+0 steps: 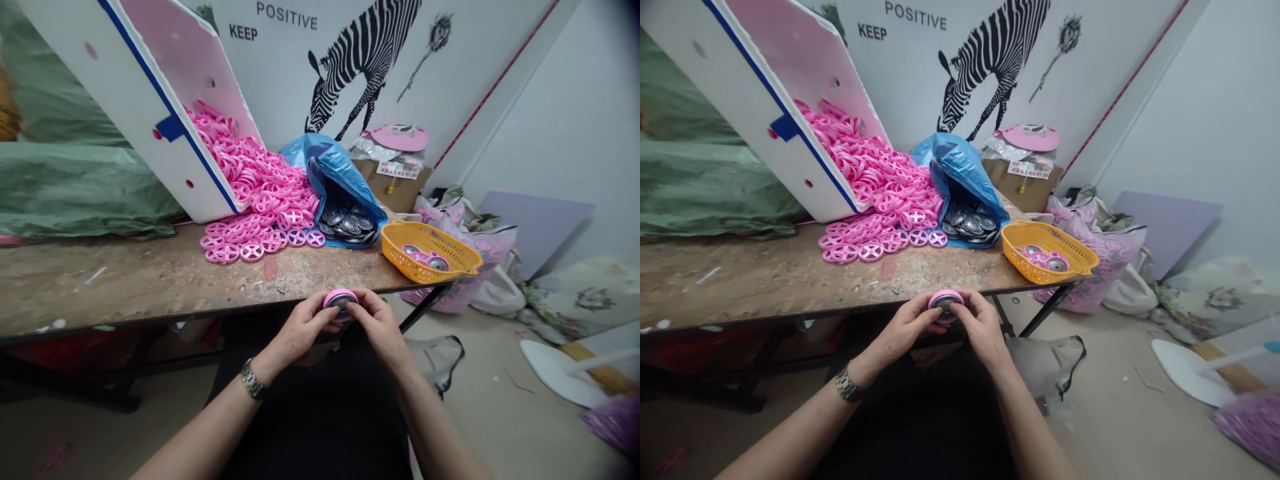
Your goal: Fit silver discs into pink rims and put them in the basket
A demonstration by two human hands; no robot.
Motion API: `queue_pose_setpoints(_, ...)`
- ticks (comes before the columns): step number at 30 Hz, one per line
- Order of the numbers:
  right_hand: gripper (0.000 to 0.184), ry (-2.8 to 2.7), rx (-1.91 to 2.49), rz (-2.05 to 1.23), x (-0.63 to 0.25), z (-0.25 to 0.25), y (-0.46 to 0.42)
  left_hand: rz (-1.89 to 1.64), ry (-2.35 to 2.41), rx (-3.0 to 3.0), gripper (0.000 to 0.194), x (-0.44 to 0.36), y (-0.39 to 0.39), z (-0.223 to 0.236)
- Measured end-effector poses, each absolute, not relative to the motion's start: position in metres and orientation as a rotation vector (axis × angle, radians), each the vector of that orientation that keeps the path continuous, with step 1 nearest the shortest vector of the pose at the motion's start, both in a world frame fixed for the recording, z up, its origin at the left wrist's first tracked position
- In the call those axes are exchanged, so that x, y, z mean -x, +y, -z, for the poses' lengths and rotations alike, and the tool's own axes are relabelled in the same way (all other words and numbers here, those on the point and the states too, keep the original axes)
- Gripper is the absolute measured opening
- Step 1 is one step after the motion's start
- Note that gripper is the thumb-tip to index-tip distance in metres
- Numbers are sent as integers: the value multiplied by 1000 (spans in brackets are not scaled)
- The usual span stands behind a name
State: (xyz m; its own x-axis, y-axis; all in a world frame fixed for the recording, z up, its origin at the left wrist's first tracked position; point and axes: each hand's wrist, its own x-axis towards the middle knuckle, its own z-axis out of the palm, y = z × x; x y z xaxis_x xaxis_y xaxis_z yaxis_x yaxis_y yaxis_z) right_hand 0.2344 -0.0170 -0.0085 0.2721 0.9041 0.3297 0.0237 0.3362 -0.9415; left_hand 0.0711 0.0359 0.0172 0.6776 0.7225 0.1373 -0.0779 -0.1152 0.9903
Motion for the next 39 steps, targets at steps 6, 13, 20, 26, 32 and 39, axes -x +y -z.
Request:
queue_pose_setpoints(6, 20, -1157, 1083, -740, -228, 8, -21, -804, 576, -1694, 37, -69, 34, -15)
queue_pose_setpoints(13, 12, -1197, 1132, -639, -218, 10, -26, -923, 627, -1869, 33, -69, 35, -4)
queue_pose_setpoints(20, 21, -1081, 1101, -786, -216, 14, -10, -861, 737, -1786, 37, -71, 42, -3)
queue_pose_setpoints(26, 31, -993, 1099, -874, -221, 13, 5, -756, 714, -1769, 35, -66, 52, -7)
queue_pose_setpoints(32, 24, -1044, 1097, -886, -223, 20, 15, -752, 726, -1759, 32, -68, 63, -2)
queue_pose_setpoints(39, 20, -1017, 1163, -857, -226, 34, 21, -708, 709, -1884, 38, -69, 72, 11)
